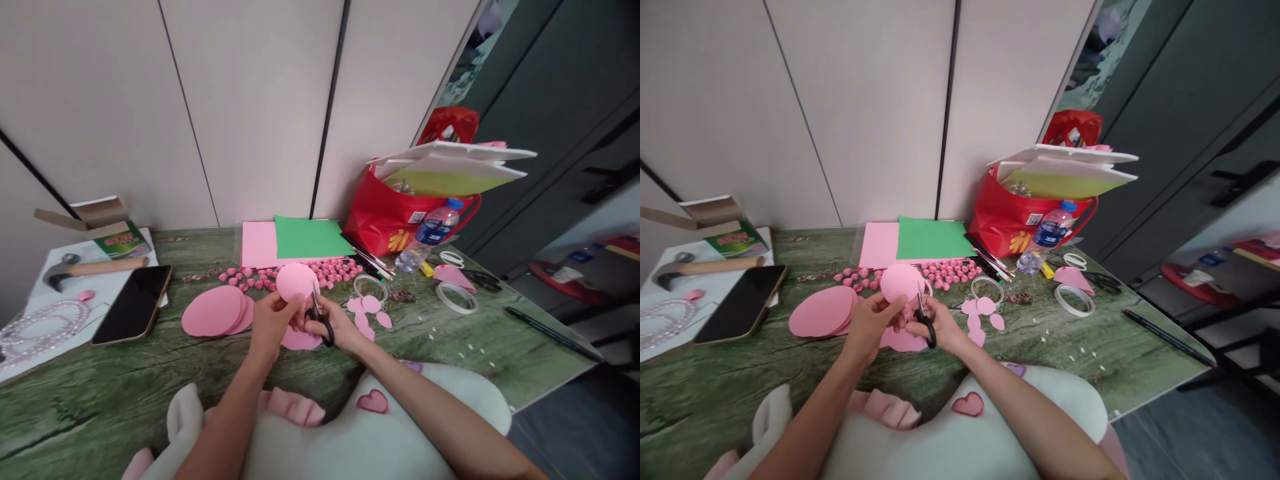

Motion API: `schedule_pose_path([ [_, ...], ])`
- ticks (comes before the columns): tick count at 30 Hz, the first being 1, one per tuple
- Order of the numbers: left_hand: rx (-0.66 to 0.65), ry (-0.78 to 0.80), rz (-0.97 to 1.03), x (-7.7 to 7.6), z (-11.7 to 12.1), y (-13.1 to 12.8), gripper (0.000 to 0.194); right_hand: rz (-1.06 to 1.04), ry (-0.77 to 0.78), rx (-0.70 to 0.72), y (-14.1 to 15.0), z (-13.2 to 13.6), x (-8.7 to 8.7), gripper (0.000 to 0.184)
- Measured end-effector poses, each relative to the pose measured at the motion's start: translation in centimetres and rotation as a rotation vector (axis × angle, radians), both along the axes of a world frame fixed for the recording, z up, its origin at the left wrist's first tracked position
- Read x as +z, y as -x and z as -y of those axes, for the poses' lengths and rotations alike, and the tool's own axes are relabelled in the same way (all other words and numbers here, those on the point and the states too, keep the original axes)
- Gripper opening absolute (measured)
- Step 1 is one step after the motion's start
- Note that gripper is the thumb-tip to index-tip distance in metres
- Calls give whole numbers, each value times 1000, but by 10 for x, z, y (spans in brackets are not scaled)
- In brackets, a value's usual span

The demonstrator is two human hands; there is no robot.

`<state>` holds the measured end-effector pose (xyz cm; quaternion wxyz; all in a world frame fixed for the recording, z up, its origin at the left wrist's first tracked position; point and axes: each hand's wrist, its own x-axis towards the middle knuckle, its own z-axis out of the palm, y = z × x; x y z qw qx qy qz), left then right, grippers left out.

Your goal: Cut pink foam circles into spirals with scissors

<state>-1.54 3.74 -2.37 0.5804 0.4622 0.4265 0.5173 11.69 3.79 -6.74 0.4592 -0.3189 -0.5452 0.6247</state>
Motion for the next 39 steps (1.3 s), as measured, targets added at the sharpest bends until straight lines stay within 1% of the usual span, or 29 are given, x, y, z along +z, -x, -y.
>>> schedule_pose_path([
  [6, 56, 30, -51, -2, 0, -3, 16, 8, -13, -21, -1, -2, -4, 45],
  [10, 56, 73, -20, -3, 0, -5, 15, 1, -39, -15, -4, -2, -7, 42],
  [13, 33, 93, 12, -3, 1, -6, 16, -21, -53, -12, -4, -2, -4, 40],
  [18, 37, 86, 5, -1, 0, -8, 17, -62, -84, 28, -1, 0, 4, 36],
  [21, 38, 82, -4, -1, 0, -8, 16, -74, -103, 6, -1, 0, 6, 34],
  [26, 22, 89, 21, 0, -1, -9, 17, -31, -97, -12, -5, 0, 7, 36],
  [33, 35, 124, 45, 3, -1, -9, 17, 55, -84, -86, -7, 1, 5, 38],
  [39, 45, 128, 43, 3, -3, -8, 17, 29, -47, -82, -6, 1, 7, 36],
])
